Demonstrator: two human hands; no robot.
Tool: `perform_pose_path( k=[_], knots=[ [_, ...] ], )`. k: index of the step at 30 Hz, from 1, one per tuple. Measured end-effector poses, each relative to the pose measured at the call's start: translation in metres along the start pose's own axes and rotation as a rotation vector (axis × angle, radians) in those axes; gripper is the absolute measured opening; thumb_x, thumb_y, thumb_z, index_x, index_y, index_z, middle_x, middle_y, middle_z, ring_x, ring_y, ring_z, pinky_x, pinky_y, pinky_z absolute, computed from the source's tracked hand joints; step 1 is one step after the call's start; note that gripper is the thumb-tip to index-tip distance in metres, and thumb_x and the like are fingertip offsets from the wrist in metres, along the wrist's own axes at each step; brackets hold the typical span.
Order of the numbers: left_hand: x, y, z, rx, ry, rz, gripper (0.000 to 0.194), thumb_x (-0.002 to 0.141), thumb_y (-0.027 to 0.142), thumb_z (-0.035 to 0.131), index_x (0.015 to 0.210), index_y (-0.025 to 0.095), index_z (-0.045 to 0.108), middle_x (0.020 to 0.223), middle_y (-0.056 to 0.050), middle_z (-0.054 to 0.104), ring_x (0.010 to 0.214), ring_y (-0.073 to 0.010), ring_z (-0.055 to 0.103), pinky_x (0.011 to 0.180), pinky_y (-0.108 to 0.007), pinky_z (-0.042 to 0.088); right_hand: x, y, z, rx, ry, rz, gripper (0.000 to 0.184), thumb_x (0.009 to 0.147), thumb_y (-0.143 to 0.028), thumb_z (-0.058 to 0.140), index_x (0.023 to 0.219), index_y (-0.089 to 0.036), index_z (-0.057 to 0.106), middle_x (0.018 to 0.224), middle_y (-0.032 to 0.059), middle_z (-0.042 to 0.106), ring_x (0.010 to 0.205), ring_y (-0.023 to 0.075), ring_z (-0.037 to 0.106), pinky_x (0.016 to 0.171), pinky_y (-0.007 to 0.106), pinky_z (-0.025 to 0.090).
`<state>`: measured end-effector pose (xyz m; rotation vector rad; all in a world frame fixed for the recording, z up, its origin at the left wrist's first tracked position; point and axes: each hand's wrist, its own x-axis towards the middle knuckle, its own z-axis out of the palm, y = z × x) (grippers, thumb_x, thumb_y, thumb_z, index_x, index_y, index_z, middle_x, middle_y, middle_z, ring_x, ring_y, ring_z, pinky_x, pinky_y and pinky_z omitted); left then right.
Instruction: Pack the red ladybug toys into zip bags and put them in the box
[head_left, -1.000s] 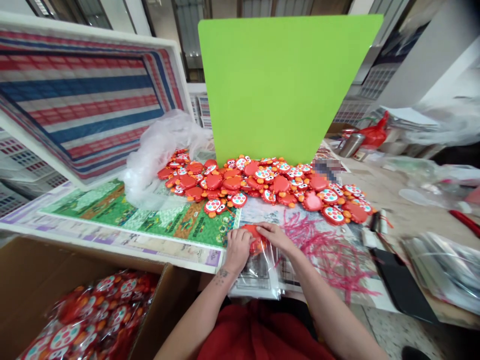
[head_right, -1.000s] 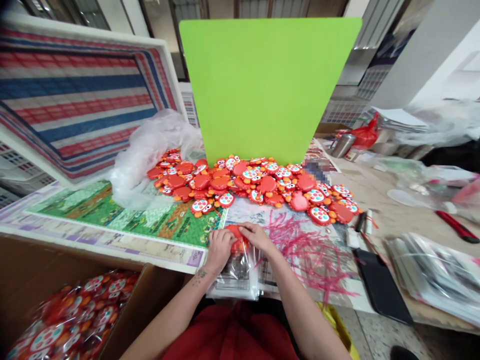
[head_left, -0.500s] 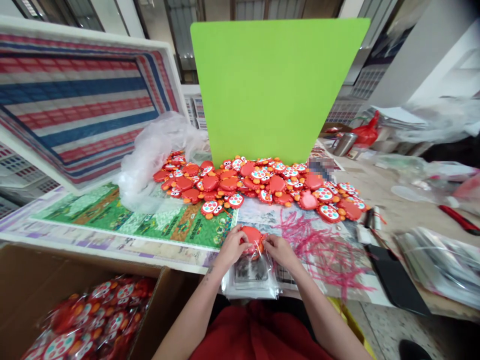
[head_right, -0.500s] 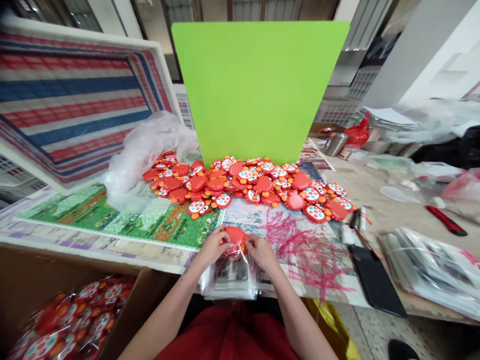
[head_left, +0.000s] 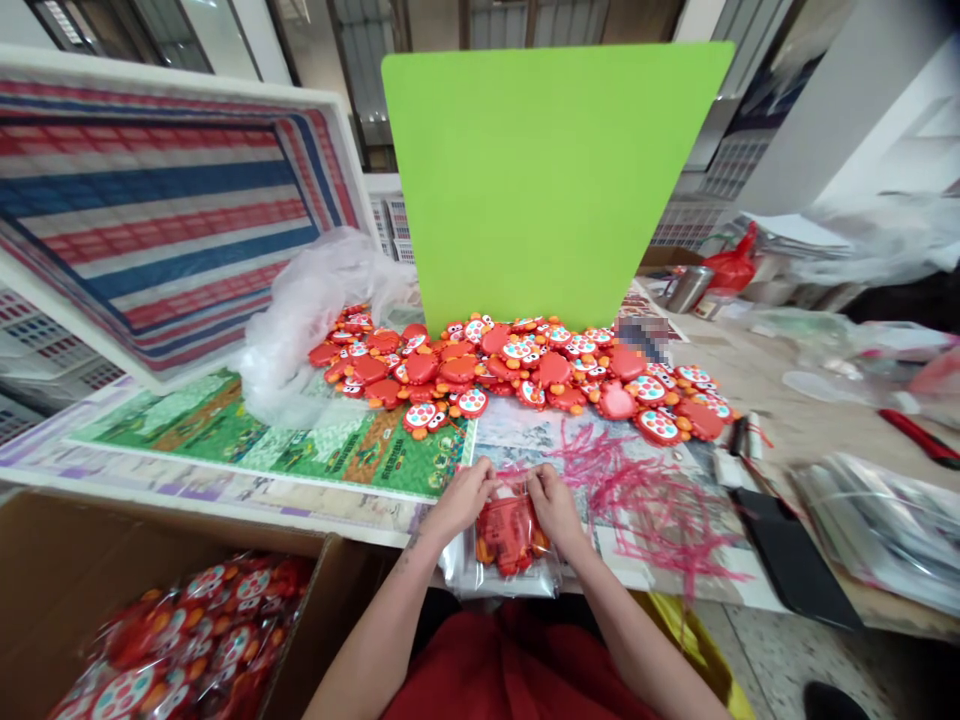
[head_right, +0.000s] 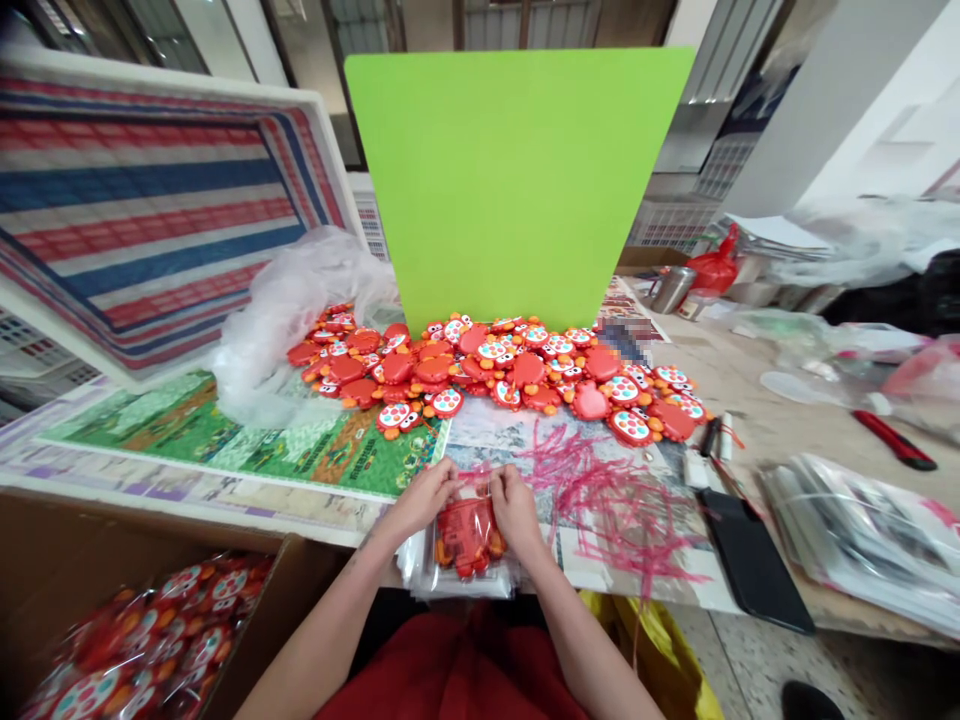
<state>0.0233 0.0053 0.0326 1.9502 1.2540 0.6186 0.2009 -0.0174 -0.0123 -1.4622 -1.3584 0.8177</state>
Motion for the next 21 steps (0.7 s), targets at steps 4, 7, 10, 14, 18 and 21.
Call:
perform_pose_path(
  k=[4,7,10,14,18,21],
  knots=[
    [0.000,-0.014,0.003,-0.078,0.260,-0.008,0.019,0.082,0.027,0.059,0.100,0.021,0.058,0.104,-0.005,0.065,0.103,-0.0225,0.058,0.091,-0.036,0.043,-0.001,-0.005,-0.002,0.103,0.005,-0.003,0.029,0.087,-0.052,0.047,0.078,-0.026,0.051,0.068,0.0010,0.058,0.065,0.0213,0.055,0.064,0.034,0.043],
    [-0.001,-0.029,0.008,-0.317,0.388,-0.145,0.050,0.080,0.034,0.064,0.125,0.019,0.048,0.128,-0.013,0.056,0.114,-0.0246,0.056,0.093,-0.038,0.045,-0.002,-0.006,-0.003,0.192,0.009,-0.004,0.031,0.087,-0.055,0.049,0.079,-0.025,0.051,0.070,0.0008,0.057,0.066,0.0204,0.055,0.064,0.033,0.045],
    [-0.005,-0.036,0.013,-0.598,0.232,-0.227,0.048,0.081,0.044,0.062,0.118,0.015,0.056,0.112,-0.012,0.066,0.101,-0.0228,0.063,0.086,-0.035,0.048,-0.003,-0.005,-0.003,0.250,0.007,0.013,0.030,0.088,-0.054,0.050,0.081,-0.025,0.052,0.073,0.0012,0.058,0.072,0.0208,0.056,0.068,0.034,0.047],
    [-0.010,-0.028,0.015,-0.725,0.162,-0.237,0.036,0.076,0.048,0.065,0.086,0.013,0.065,0.088,-0.008,0.071,0.084,-0.0211,0.066,0.080,-0.033,0.050,-0.002,-0.007,-0.006,0.192,0.091,-0.042,0.025,0.086,-0.049,0.054,0.089,-0.025,0.056,0.084,0.0037,0.062,0.084,0.0231,0.058,0.079,0.038,0.048],
    [-0.009,-0.013,0.013,-0.715,0.181,-0.263,0.031,0.077,0.043,0.063,0.089,0.014,0.066,0.087,-0.007,0.073,0.079,-0.0211,0.067,0.073,-0.033,0.051,0.002,-0.024,-0.009,-0.052,0.183,-0.323,0.015,0.085,-0.035,0.058,0.096,-0.025,0.063,0.099,0.0068,0.066,0.099,0.0260,0.056,0.093,0.045,0.042],
    [-0.006,-0.001,0.010,-0.577,0.176,-0.157,0.024,0.081,0.033,0.057,0.093,0.015,0.069,0.092,-0.006,0.074,0.087,-0.0213,0.067,0.080,-0.032,0.051,0.007,-0.041,-0.006,-0.239,0.041,-0.553,0.015,0.089,-0.024,0.054,0.098,-0.025,0.066,0.094,0.0063,0.069,0.097,0.0247,0.057,0.090,0.043,0.044]
  ],
)
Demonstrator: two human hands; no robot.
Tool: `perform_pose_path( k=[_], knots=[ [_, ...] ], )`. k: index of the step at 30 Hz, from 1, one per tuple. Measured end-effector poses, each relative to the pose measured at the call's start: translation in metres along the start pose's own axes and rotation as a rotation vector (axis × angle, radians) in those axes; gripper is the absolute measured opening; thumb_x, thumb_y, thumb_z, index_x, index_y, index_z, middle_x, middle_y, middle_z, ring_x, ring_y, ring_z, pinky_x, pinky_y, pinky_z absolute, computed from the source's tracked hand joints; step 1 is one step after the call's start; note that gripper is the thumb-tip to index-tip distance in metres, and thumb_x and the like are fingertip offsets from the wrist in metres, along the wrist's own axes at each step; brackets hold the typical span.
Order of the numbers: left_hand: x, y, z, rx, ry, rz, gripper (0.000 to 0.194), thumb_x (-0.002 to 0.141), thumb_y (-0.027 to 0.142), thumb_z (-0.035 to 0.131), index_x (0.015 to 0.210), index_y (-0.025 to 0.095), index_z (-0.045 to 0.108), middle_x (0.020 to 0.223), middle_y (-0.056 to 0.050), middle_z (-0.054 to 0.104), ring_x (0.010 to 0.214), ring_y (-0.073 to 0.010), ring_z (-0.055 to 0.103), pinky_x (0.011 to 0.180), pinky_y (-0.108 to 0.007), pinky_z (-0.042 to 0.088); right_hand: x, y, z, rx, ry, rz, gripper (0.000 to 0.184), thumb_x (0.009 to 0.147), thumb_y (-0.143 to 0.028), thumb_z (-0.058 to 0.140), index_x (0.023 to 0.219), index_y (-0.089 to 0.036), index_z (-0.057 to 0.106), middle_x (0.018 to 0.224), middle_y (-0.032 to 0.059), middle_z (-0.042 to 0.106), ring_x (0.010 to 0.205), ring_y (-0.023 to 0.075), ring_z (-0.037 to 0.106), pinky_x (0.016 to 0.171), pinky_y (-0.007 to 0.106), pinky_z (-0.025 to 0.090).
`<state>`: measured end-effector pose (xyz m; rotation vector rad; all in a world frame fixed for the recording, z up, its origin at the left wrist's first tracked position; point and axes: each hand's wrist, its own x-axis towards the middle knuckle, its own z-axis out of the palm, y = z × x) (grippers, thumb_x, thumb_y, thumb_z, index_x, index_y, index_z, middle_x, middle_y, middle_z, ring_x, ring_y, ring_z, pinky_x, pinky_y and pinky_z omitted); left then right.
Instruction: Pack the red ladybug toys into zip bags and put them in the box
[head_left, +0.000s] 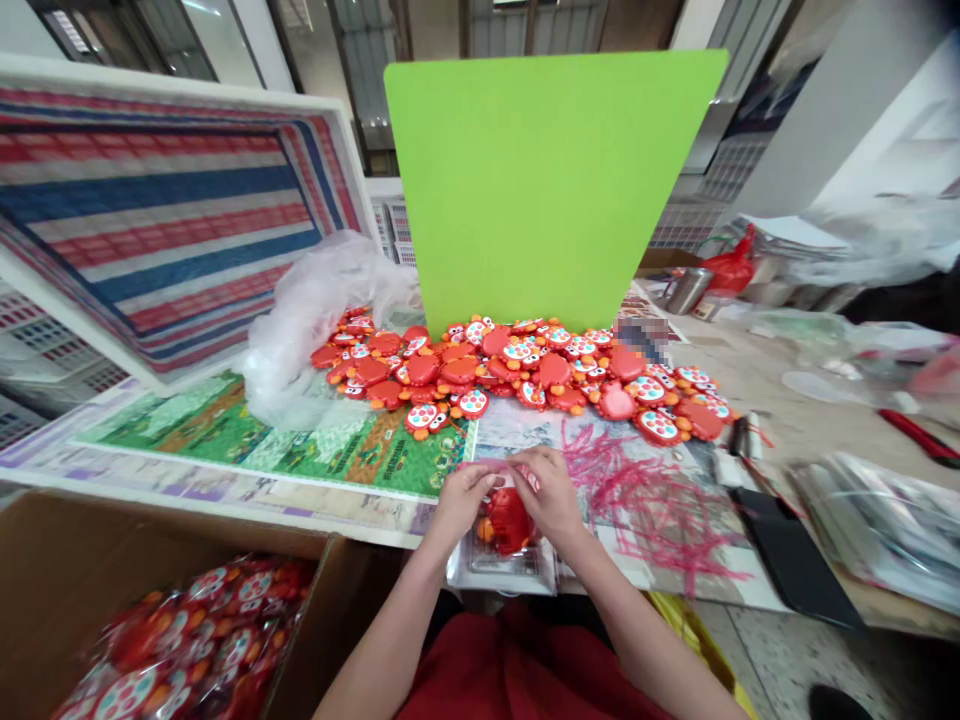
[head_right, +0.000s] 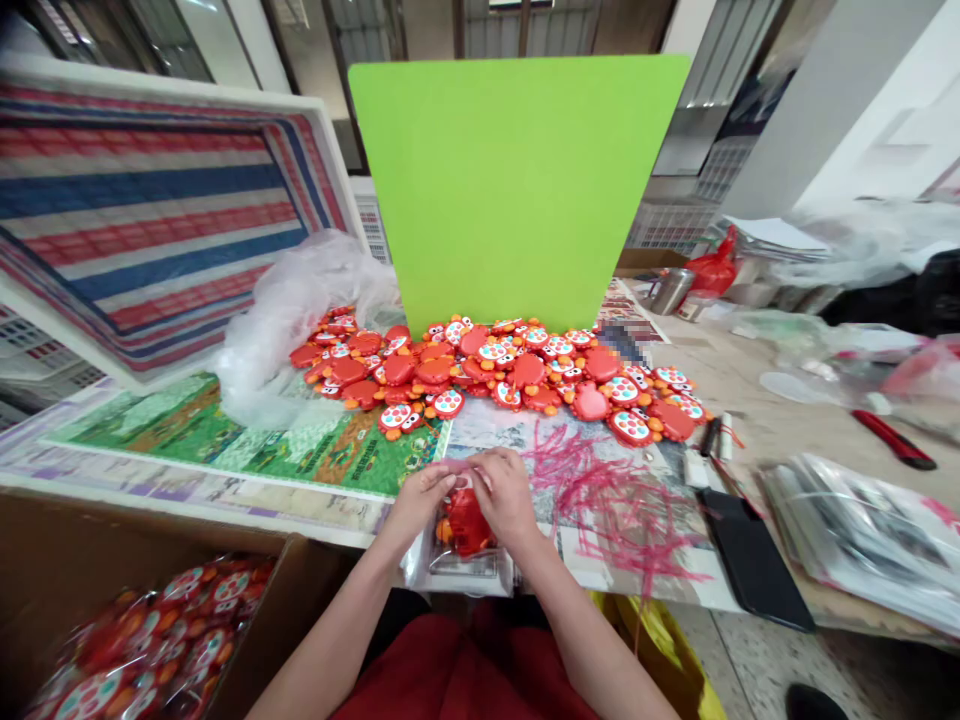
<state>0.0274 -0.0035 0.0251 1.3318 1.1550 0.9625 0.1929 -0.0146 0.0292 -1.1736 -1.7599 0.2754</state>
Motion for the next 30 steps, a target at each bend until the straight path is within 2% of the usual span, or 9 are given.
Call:
perform_pose_path(
  k=[5,8,11,14,17,22,24,27,30],
  knots=[
    [-0.003,0.013,0.001,0.353,0.010,0.187,0.023,0.083,0.016,0.045,0.084,0.016,0.069,0.083,-0.005,0.072,0.080,-0.0203,0.065,0.077,-0.031,0.048,0.015,-0.016,0.010,-0.262,-0.074,-0.327,0.025,0.093,-0.015,0.048,0.114,-0.019,0.061,0.090,0.0069,0.070,0.097,0.0221,0.056,0.083,0.036,0.044],
    [-0.005,0.016,-0.001,0.499,0.011,0.206,0.024,0.083,0.014,0.044,0.079,0.015,0.067,0.076,-0.005,0.070,0.074,-0.0197,0.063,0.069,-0.029,0.046,0.018,-0.018,0.016,-0.329,-0.077,-0.366,0.026,0.092,-0.011,0.047,0.113,-0.019,0.060,0.084,0.0050,0.069,0.092,0.0214,0.056,0.080,0.034,0.042],
    [-0.006,0.015,-0.001,0.530,-0.031,0.219,0.025,0.083,0.015,0.043,0.078,0.016,0.067,0.071,-0.004,0.068,0.069,-0.0185,0.062,0.068,-0.028,0.045,0.021,-0.013,0.020,-0.233,-0.109,-0.226,0.030,0.084,-0.009,0.050,0.110,-0.021,0.060,0.084,0.0030,0.069,0.089,0.0213,0.055,0.080,0.034,0.041],
    [-0.006,0.009,-0.003,0.423,-0.069,0.221,0.026,0.085,0.020,0.044,0.089,0.018,0.070,0.085,-0.005,0.073,0.082,-0.0198,0.065,0.079,-0.030,0.047,0.024,0.010,0.014,-0.147,-0.086,-0.068,0.025,0.076,-0.012,0.052,0.099,-0.020,0.060,0.085,0.0031,0.069,0.086,0.0218,0.055,0.079,0.034,0.040],
    [-0.005,-0.002,-0.010,0.299,-0.014,0.138,0.028,0.086,0.028,0.048,0.100,0.018,0.069,0.103,-0.007,0.073,0.095,-0.0219,0.065,0.089,-0.033,0.047,0.023,0.055,-0.010,-0.199,-0.013,0.054,0.013,0.075,-0.016,0.049,0.082,-0.018,0.060,0.078,0.0061,0.067,0.078,0.0224,0.054,0.074,0.034,0.039],
    [-0.001,-0.022,-0.023,0.201,0.066,-0.016,0.024,0.081,0.031,0.052,0.088,0.016,0.069,0.089,-0.007,0.073,0.087,-0.0231,0.066,0.081,-0.034,0.050,0.007,0.131,-0.065,-0.566,0.050,0.530,0.021,0.074,-0.022,0.049,0.082,-0.019,0.068,0.077,0.0086,0.068,0.083,0.0268,0.057,0.079,0.040,0.038],
    [0.001,-0.026,-0.025,0.181,0.077,-0.028,0.023,0.081,0.034,0.055,0.084,0.015,0.068,0.086,-0.007,0.072,0.084,-0.0229,0.066,0.078,-0.033,0.049,0.000,0.143,-0.079,-0.654,-0.021,0.563,0.025,0.076,-0.021,0.048,0.085,-0.020,0.071,0.084,0.0105,0.069,0.091,0.0300,0.057,0.084,0.045,0.037],
    [0.003,-0.028,-0.025,0.097,0.053,-0.046,0.024,0.077,0.039,0.062,0.081,0.016,0.067,0.081,-0.005,0.071,0.081,-0.0220,0.064,0.074,-0.031,0.049,-0.005,0.148,-0.089,-0.696,-0.077,0.479,0.032,0.075,-0.017,0.046,0.090,-0.022,0.074,0.105,0.0111,0.068,0.106,0.0316,0.053,0.091,0.050,0.034],
    [0.001,-0.026,-0.025,-0.038,0.003,-0.064,0.025,0.072,0.039,0.070,0.079,0.015,0.064,0.079,-0.004,0.068,0.078,-0.0194,0.063,0.072,-0.029,0.047,0.001,0.144,-0.097,-0.664,0.139,0.437,0.043,0.069,-0.014,0.045,0.100,-0.021,0.073,0.121,0.0115,0.060,0.112,0.0306,0.050,0.095,0.050,0.035]
  ],
)
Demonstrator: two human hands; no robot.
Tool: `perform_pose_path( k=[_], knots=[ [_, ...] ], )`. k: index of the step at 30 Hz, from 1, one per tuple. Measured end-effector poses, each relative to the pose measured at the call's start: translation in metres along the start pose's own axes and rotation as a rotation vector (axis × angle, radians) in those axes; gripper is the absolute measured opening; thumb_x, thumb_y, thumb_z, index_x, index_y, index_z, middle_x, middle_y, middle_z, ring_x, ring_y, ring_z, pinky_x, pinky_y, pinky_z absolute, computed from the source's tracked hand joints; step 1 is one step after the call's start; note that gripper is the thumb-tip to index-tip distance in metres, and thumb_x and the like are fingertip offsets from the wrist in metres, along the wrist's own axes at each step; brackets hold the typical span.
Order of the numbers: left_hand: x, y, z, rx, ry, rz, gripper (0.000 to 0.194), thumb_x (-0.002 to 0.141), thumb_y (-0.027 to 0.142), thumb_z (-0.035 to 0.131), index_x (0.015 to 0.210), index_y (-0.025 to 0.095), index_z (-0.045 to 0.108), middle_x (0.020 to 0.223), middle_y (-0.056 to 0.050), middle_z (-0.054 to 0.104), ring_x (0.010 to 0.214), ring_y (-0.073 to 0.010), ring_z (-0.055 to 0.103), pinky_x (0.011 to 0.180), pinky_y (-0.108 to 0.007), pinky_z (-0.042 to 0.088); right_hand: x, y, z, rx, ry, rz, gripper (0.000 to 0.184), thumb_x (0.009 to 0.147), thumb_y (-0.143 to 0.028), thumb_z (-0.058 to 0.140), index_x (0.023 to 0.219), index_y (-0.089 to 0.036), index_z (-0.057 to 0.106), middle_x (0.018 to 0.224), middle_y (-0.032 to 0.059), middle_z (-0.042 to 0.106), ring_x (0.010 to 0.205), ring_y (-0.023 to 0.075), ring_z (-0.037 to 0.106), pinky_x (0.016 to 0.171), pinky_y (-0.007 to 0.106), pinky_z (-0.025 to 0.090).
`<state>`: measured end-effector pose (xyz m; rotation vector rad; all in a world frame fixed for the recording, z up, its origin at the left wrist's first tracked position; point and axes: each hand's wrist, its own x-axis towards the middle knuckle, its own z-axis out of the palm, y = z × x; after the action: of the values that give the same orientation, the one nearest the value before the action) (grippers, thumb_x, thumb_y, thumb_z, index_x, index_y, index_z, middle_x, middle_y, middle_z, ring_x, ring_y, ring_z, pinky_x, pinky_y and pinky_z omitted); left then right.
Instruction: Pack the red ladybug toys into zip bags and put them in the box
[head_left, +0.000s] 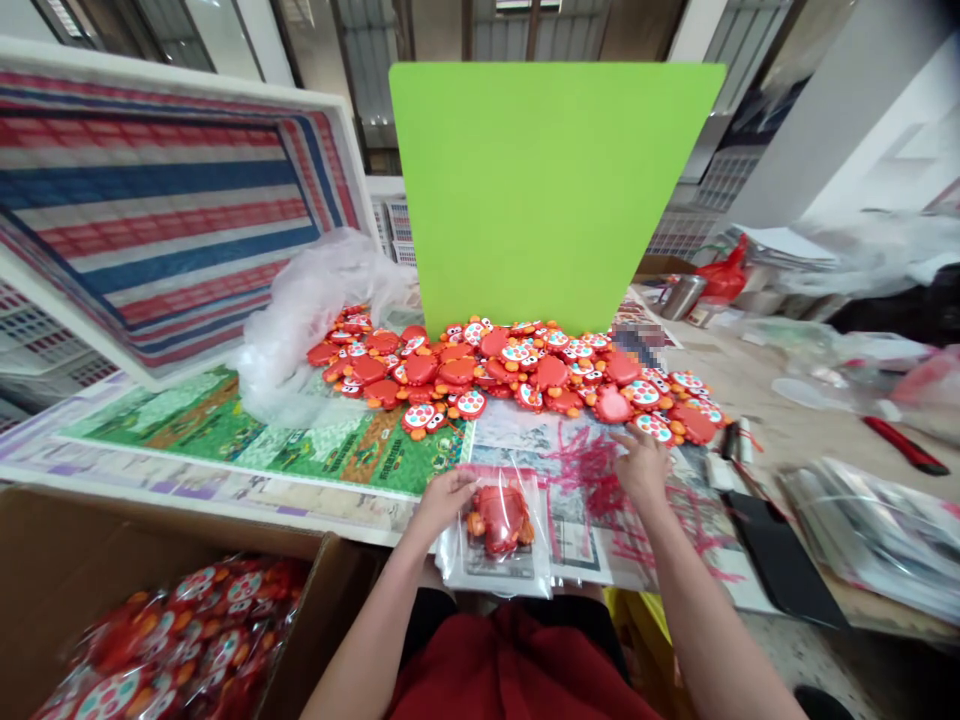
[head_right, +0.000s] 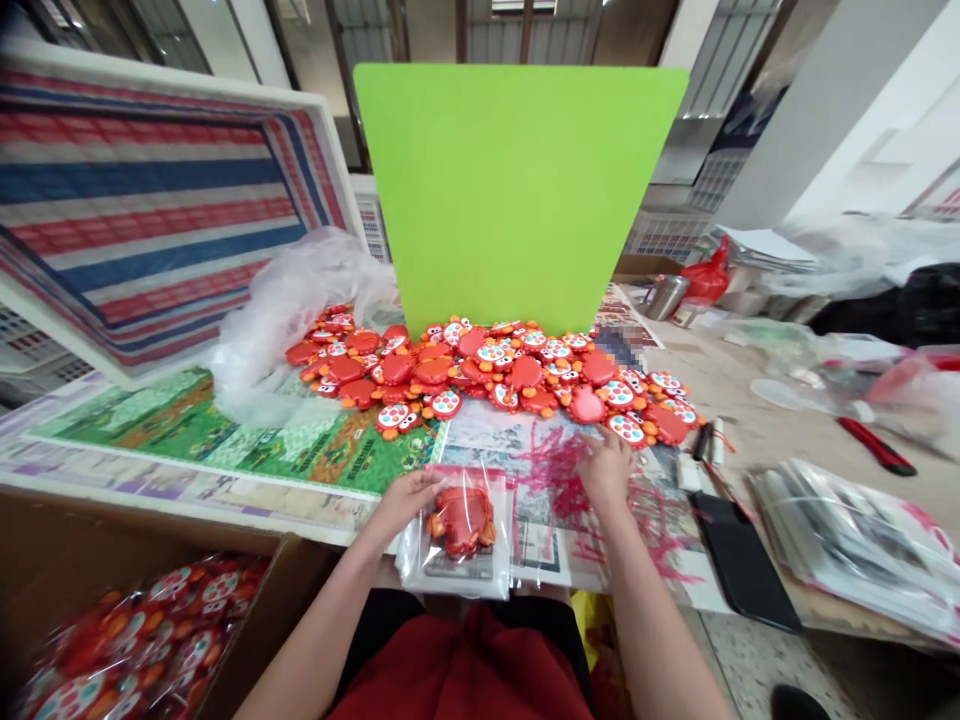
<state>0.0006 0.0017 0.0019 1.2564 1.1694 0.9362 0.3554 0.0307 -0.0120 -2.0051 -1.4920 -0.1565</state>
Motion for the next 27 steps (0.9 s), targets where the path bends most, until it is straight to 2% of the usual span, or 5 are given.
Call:
perform_pose_path(
  k=[4,9,12,19,27],
  knots=[
    [-0.007,0.007,0.002,-0.168,-0.036,-0.013,0.032,0.070,0.043,0.073,0.077,0.016,0.059,0.071,0.001,0.061,0.067,-0.0131,0.057,0.064,-0.024,0.044,0.002,-0.020,-0.011,0.284,0.138,0.069,0.046,0.070,-0.020,0.045,0.107,-0.014,0.070,0.106,0.0133,0.063,0.096,0.0264,0.057,0.090,0.044,0.043],
    [-0.010,0.018,0.007,-0.287,-0.089,-0.101,0.039,0.068,0.047,0.076,0.084,0.017,0.057,0.068,0.003,0.057,0.062,-0.0114,0.055,0.058,-0.022,0.042,-0.036,-0.081,-0.007,0.795,-0.563,-0.004,0.036,0.078,-0.043,0.058,0.104,-0.020,0.070,0.094,0.0074,0.071,0.084,0.0228,0.062,0.079,0.038,0.050],
    [-0.009,0.021,0.007,-0.318,-0.091,-0.134,0.045,0.064,0.049,0.078,0.089,0.017,0.059,0.080,-0.002,0.065,0.070,-0.0145,0.061,0.062,-0.024,0.046,-0.057,-0.108,0.003,0.987,-0.759,0.032,0.034,0.075,-0.045,0.064,0.095,-0.018,0.069,0.084,0.0045,0.072,0.073,0.0185,0.062,0.069,0.032,0.049],
    [-0.014,0.024,-0.008,-0.297,-0.062,-0.197,0.056,0.065,0.049,0.077,0.109,0.016,0.064,0.102,-0.010,0.071,0.085,-0.0206,0.066,0.065,-0.027,0.048,-0.060,-0.114,-0.004,1.188,-0.702,0.231,0.027,0.065,-0.036,0.072,0.085,-0.018,0.070,0.063,-0.0022,0.064,0.055,0.0110,0.052,0.054,0.024,0.040],
    [-0.020,0.037,-0.015,-0.435,-0.061,-0.175,0.028,0.067,0.042,0.066,0.068,0.018,0.051,0.065,0.001,0.061,0.066,-0.0176,0.065,0.056,-0.027,0.052,-0.058,-0.120,-0.010,1.210,-0.695,0.254,0.010,0.064,-0.028,0.066,0.064,-0.019,0.067,0.056,-0.0016,0.060,0.054,0.0119,0.051,0.056,0.025,0.041]
  ],
)
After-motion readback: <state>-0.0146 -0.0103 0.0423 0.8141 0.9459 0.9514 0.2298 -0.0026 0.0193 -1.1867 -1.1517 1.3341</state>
